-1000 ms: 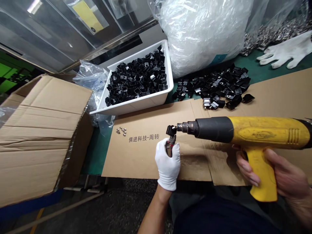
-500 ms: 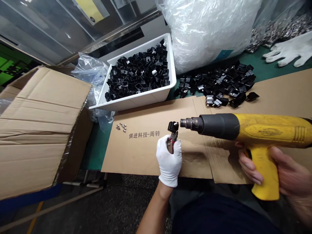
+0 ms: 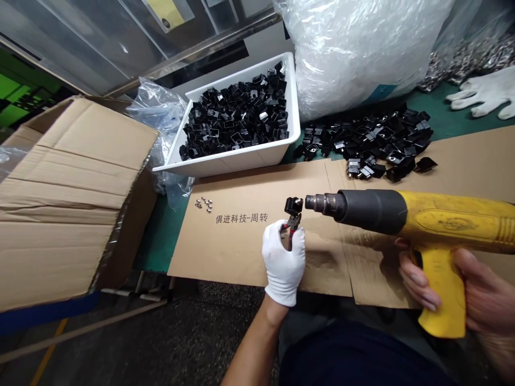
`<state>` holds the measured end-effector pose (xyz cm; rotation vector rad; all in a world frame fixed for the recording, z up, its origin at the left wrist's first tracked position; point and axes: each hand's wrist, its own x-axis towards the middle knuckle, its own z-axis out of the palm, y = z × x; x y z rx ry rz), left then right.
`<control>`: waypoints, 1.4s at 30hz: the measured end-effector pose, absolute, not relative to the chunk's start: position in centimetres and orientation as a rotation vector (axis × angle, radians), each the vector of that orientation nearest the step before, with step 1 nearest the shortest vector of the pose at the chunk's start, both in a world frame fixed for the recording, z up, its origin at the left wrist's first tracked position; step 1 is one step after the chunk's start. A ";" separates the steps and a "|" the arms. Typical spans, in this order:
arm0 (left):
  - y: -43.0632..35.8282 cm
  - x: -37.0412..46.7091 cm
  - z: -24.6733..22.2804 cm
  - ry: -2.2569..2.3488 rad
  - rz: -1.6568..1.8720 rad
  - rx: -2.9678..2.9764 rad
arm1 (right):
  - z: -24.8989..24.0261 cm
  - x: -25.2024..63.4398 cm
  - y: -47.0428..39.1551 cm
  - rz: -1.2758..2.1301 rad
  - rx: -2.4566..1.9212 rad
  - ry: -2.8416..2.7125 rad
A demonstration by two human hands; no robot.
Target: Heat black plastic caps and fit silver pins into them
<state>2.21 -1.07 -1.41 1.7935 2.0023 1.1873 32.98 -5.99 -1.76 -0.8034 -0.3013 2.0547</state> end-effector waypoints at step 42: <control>-0.7 4.3 -1.4 2.000 1.250 1.718 | -0.7 32.2 -5.5 2.021 -0.804 -0.309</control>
